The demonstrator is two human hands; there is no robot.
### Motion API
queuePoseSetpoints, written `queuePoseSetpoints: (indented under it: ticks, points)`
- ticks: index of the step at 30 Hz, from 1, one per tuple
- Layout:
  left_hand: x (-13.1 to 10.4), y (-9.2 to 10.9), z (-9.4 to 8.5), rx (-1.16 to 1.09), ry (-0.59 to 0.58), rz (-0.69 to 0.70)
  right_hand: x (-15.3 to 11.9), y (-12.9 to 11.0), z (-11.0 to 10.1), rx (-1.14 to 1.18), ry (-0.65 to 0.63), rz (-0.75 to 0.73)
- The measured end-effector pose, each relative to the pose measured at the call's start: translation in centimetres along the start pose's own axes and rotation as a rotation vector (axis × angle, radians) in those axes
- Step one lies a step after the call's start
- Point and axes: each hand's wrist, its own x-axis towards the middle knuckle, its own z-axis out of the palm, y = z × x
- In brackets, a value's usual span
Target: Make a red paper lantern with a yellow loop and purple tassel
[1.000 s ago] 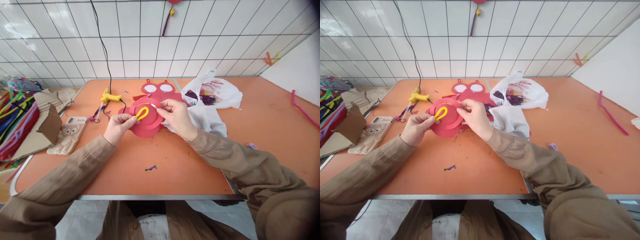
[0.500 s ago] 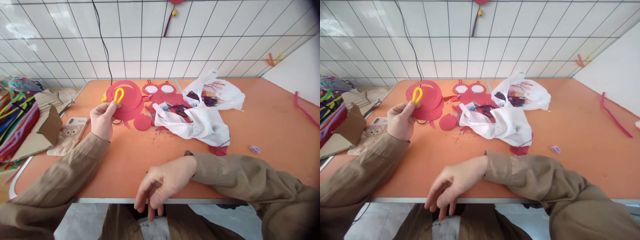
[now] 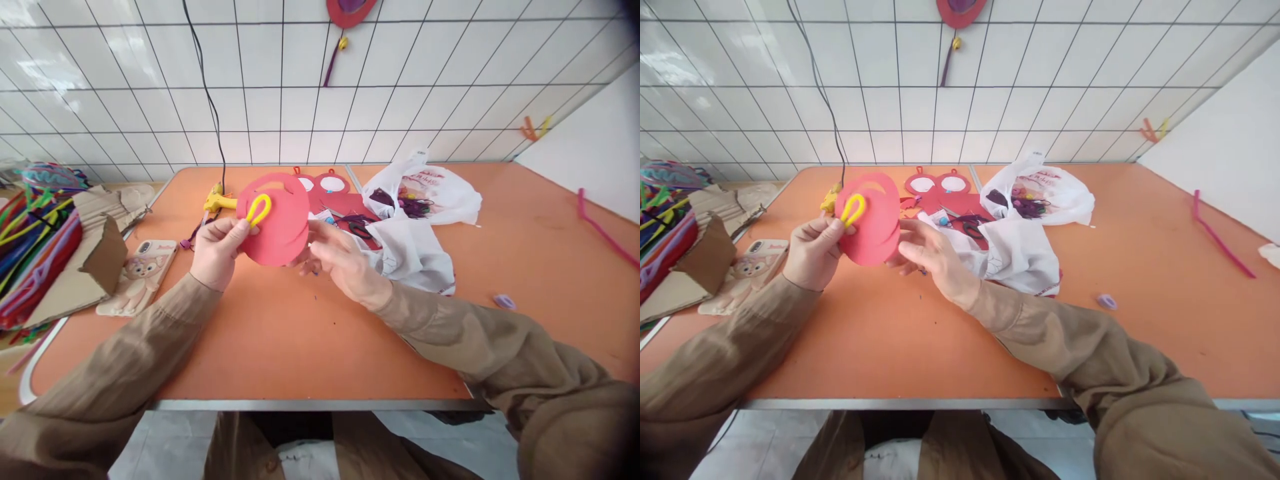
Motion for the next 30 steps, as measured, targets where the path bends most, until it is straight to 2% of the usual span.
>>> queuePoseSetpoints:
  ticks: [2,6,9,13,17,20,24,27,30]
  points:
    - [-0.5,-0.5,0.2,0.107,-0.087,-0.017,0.1,-0.2,-0.2,-0.009,0.062,-0.039]
    - [-1.2,-1.1,0.6,0.240,-0.223,-0.039,0.8,0.3,-0.7,-0.169,0.298,-0.004]
    - [-1.1,-1.5,0.5,0.225,-0.163,-0.041,1.3,0.7,-1.2,-0.305,0.344,-0.012]
    - [-0.2,-1.9,-0.2,0.163,0.088,-0.008,1.5,0.8,-1.7,-0.477,0.307,-0.019]
    - [0.5,-2.3,-0.9,0.141,0.173,0.006,1.2,0.8,-1.6,-0.625,0.134,-0.053]
    - [0.3,-2.4,-0.8,0.142,0.161,-0.010,1.0,1.2,-1.3,-0.773,0.045,-0.099]
    - [-0.2,-2.0,-0.2,0.143,0.085,-0.026,0.8,1.4,-1.2,-0.952,0.098,-0.269]
    - [-0.6,-1.6,0.3,0.121,0.009,-0.052,0.8,0.9,-1.0,-0.806,0.134,-0.277]
    - [-1.1,-1.5,0.8,0.095,-0.076,-0.087,0.9,0.0,-0.4,-0.509,0.104,-0.133]
